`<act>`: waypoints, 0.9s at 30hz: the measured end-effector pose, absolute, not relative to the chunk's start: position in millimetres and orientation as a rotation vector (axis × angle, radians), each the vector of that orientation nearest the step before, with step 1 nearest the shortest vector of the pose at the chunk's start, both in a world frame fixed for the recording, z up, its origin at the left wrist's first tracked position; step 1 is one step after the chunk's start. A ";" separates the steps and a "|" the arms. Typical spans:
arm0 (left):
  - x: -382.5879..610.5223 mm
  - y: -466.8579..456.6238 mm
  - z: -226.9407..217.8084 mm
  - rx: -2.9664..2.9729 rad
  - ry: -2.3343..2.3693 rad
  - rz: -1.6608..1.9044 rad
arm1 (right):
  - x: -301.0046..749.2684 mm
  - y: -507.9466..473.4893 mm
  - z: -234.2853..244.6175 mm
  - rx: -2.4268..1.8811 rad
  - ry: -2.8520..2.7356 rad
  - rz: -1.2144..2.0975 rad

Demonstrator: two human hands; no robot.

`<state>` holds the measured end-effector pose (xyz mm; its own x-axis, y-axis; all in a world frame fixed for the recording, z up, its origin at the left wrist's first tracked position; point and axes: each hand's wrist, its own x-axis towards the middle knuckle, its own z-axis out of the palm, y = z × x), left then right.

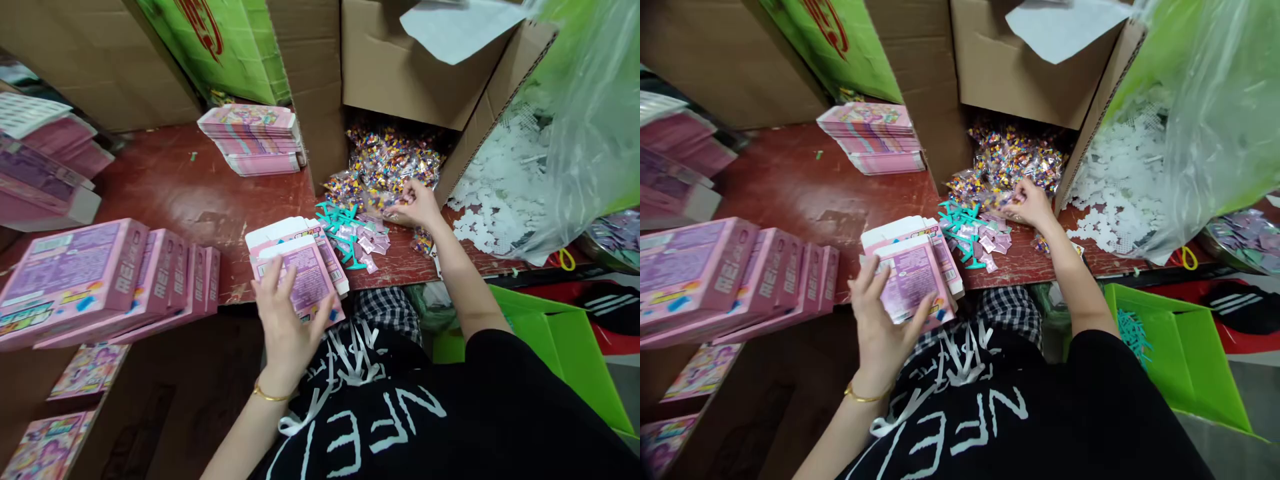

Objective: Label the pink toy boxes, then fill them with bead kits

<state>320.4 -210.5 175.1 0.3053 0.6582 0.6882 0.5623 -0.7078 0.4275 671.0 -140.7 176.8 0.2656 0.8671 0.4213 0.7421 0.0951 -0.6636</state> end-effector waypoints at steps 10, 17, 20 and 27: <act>380.6 -237.3 149.2 1.772 0.696 0.400 | 686.9 -260.1 147.6 -1.921 -1.283 0.545; 376.0 -243.7 139.6 1.413 0.623 0.348 | 814.9 -250.4 82.2 -2.563 -0.969 0.504; 374.3 -241.5 141.4 1.489 0.694 0.407 | 822.4 -249.9 75.8 -2.589 -0.933 0.525; 364.6 -244.3 155.3 1.491 0.687 0.461 | 847.4 -271.0 87.5 -2.544 -0.791 0.508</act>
<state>364.6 -244.3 155.3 0.7331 0.6674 -0.1308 0.1309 0.0503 0.9901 847.4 -271.0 87.5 0.7708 0.6002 -0.2137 0.4441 -0.7466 -0.4953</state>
